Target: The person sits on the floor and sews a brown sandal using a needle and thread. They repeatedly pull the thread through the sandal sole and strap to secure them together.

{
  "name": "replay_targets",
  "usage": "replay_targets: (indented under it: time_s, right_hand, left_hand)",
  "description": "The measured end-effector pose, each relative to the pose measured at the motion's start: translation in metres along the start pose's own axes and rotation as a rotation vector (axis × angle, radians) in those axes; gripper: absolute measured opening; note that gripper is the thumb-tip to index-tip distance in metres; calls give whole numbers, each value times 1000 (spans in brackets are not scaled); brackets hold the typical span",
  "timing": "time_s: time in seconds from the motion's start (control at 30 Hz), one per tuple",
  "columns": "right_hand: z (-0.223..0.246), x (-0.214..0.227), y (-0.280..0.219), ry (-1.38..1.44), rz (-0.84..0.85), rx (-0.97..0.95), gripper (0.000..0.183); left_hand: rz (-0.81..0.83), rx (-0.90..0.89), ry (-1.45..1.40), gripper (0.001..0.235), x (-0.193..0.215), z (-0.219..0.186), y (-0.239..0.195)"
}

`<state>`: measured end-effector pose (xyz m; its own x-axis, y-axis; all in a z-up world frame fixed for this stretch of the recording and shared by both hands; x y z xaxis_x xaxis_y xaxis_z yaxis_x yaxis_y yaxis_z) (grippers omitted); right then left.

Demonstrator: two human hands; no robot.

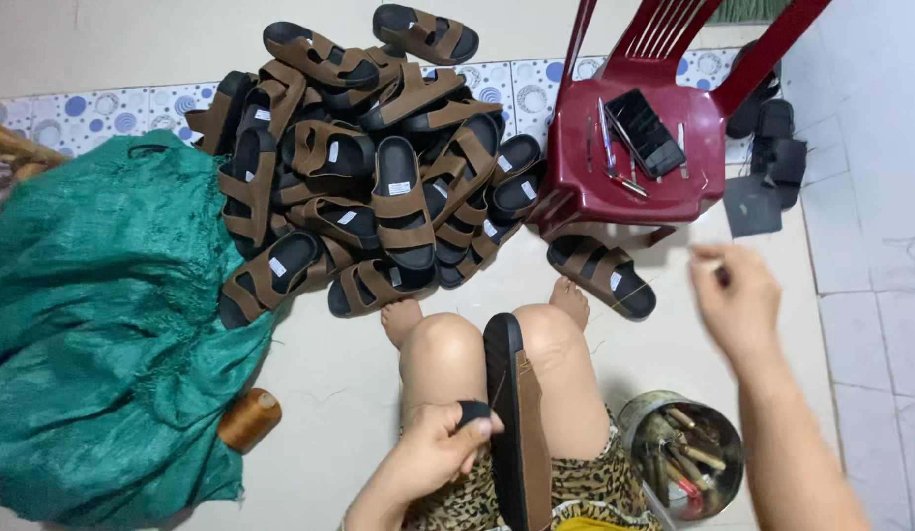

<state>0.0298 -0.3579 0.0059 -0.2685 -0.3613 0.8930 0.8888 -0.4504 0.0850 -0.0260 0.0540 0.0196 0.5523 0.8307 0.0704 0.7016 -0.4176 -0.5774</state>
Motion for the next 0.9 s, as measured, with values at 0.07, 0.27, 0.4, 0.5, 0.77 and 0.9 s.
replay_targets:
  time_s: [0.07,0.27,0.4,0.5,0.77,0.9]
  right_hand:
    - [41,3,-40,360,131,225,26]
    - [129,14,-91,315,889,369,56]
    - [133,24,-93,92,967,498,20]
    - [152,36,-88,484,961,501,17]
    - [144,-37,-86,1564,831,62,52]
    - [121,-21,-80,1406,864,-51,47]
  left_hand:
    - [307,-77,-501,34,-1,-1,-4]
    - [50,-493,-824,29,23,-68,37]
    - [-401,-652,-180,32,39,-89,71]
    - [-867,-1089,613,23,44,-80,99]
    - [-519,-341,-1077,29,71,-39,145]
    - [-459,-336,-1069,29,89,1,135]
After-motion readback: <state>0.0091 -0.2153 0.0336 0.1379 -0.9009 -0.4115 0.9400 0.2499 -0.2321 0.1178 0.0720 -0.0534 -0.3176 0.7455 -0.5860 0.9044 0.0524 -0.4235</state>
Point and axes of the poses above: each hand's wrist, its own y-axis towards the middle knuckle, its own x-axis out of the back of the hand, z = x × y, the point moved 1 cm from there along y, towards the middle knuckle, and after that the axes turned 6 degrees about -x, right-handed, at the moved point
